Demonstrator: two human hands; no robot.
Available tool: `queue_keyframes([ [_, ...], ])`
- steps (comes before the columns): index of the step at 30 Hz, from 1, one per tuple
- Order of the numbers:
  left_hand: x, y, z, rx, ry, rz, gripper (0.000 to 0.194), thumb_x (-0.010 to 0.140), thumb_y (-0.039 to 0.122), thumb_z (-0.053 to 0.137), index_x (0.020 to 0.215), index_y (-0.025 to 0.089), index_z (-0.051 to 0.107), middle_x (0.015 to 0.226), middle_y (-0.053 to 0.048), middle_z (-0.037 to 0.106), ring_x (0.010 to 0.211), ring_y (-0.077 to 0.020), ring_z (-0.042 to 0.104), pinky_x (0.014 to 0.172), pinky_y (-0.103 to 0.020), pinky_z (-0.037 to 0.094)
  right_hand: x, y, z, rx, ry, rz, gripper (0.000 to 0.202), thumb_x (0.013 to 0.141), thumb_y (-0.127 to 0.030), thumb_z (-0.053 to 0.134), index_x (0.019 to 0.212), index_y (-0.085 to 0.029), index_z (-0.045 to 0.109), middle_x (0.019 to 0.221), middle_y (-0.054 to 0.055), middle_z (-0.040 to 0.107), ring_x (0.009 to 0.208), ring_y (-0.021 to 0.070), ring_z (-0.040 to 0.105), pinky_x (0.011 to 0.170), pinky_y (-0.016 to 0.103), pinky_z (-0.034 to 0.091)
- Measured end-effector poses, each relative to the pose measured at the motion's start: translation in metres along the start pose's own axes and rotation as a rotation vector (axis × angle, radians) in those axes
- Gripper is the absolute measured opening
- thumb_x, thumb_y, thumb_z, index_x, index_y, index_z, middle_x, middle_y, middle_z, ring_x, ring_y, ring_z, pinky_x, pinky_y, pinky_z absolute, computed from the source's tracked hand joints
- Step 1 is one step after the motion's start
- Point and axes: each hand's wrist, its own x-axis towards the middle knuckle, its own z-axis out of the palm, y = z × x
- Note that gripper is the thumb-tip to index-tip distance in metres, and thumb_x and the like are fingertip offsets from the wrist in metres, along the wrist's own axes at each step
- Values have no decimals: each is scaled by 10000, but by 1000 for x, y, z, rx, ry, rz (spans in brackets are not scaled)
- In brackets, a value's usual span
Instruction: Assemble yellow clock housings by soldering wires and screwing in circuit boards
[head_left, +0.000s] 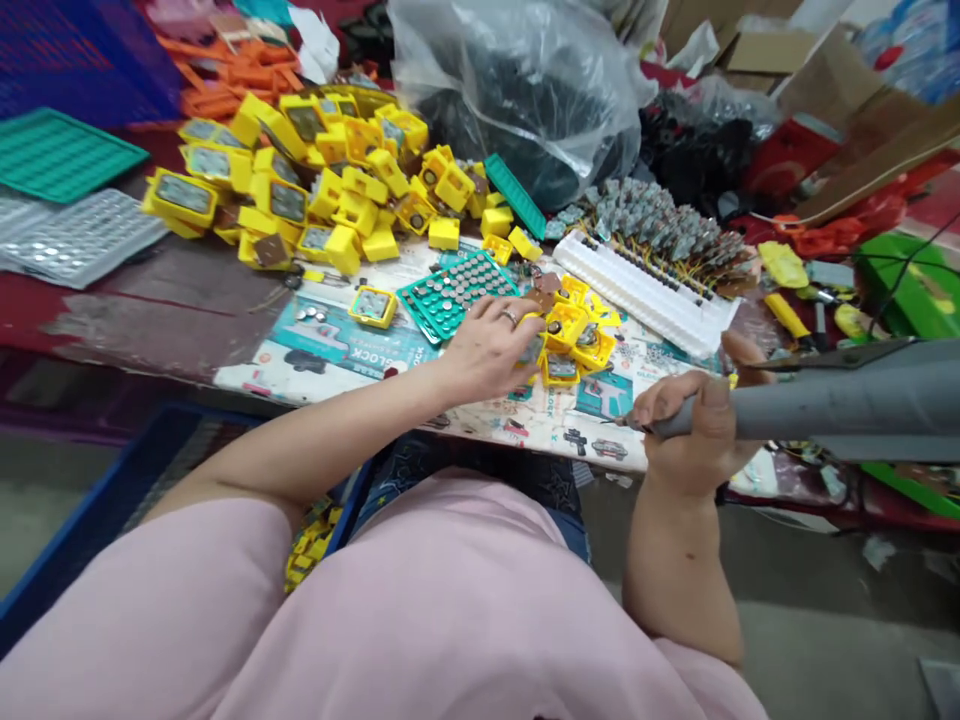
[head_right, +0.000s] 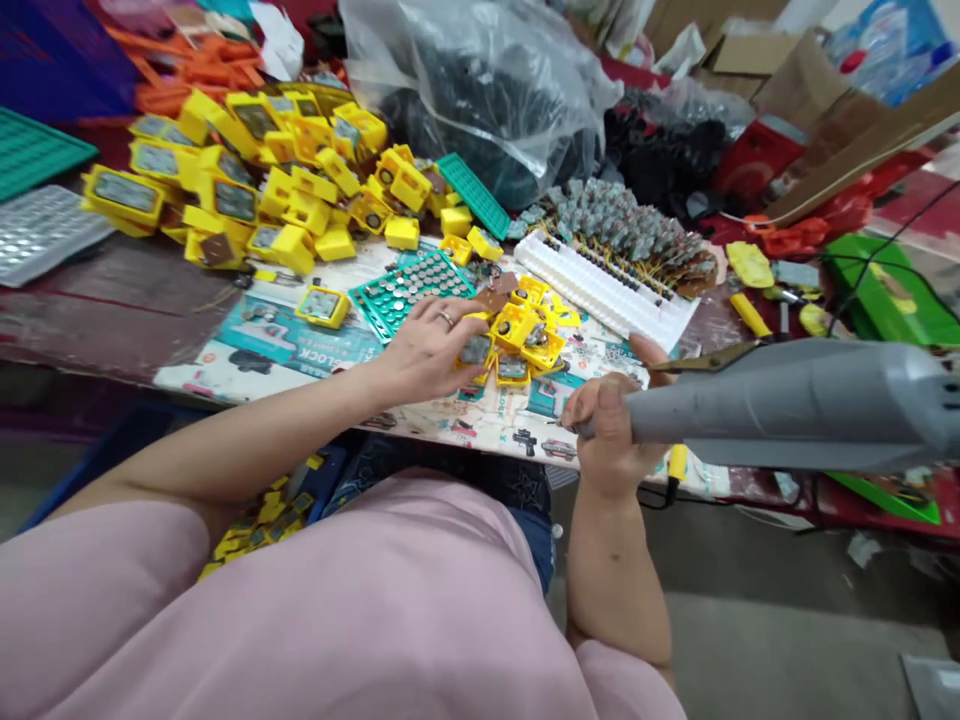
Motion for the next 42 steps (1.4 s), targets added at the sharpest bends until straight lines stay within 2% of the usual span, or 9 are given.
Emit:
queue_keyframes([
  [3, 2, -12, -8, -61, 56, 28, 401, 897, 419, 604, 1183, 139, 624, 1299, -160, 665, 1212, -309, 597, 1032, -485, 453, 1, 1, -5, 82, -17, -31, 391, 791, -421, 755, 1121, -247, 636, 463, -112, 495, 327, 104, 434, 349, 234, 412],
  [6, 19, -50, -25, -14, 82, -108, 313, 955, 348, 493, 1151, 167, 656, 1153, -107, 724, 1080, -264, 637, 940, -441, 488, 1, 2, -9, 106, -23, -11, 371, 791, -395, 764, 1110, -253, 637, 474, -104, 523, 335, 109, 446, 350, 237, 429],
  [11, 65, -131, -51, 183, -82, -430, 237, 955, 323, 515, 1034, 219, 713, 920, 4, 727, 838, -170, 571, 813, -386, 493, -1, 3, -13, 96, -12, 6, 397, 780, -407, 770, 1109, -237, 629, 462, -101, 519, 329, 116, 441, 343, 242, 422],
  [15, 84, -153, -56, 259, -147, -462, 269, 944, 314, 503, 1034, 225, 741, 892, 7, 727, 870, -179, 578, 778, -380, 491, -2, 5, -16, 94, -27, 8, 369, 810, -359, 740, 1141, -231, 636, 487, -85, 532, 353, 126, 465, 356, 255, 430],
  [25, 126, -119, -17, 310, -294, -474, 405, 893, 393, 556, 1146, 130, 729, 1200, -174, 711, 1185, -347, 618, 918, -399, 488, -3, 8, -12, 64, -17, 46, 302, 801, -374, 745, 1056, -242, 653, 487, -80, 521, 363, 128, 473, 378, 264, 436],
  [31, 121, -143, -35, 144, -189, -554, 313, 862, 405, 609, 1031, 172, 733, 1022, -114, 745, 1024, -275, 669, 843, -359, 529, -2, 8, -18, 61, -4, 22, 372, 813, -389, 730, 1139, -239, 633, 486, -83, 519, 354, 130, 463, 362, 265, 429],
  [36, 76, -139, -63, -469, -42, -494, 332, 988, 399, 443, 1078, 144, 634, 885, -83, 731, 821, -181, 725, 720, -315, 583, 1, 10, -13, 83, -11, 9, 368, 817, -386, 727, 1132, -222, 632, 473, -85, 519, 340, 127, 457, 351, 257, 424],
  [39, 22, -96, -63, -552, 1, -330, 362, 1017, 450, 416, 1139, 160, 593, 885, -69, 737, 774, -178, 750, 718, -325, 614, 1, 8, -8, 109, -31, -3, 323, 820, -358, 737, 1107, -240, 648, 478, -89, 534, 337, 117, 453, 349, 246, 423],
  [42, -36, -47, -52, -325, 62, 94, 294, 955, 373, 595, 1190, 197, 602, 1053, -77, 771, 945, -205, 762, 844, -334, 621, -3, 5, -4, 128, -26, -19, 302, 814, -383, 748, 1076, -258, 663, 479, -96, 524, 335, 107, 443, 345, 236, 409],
])
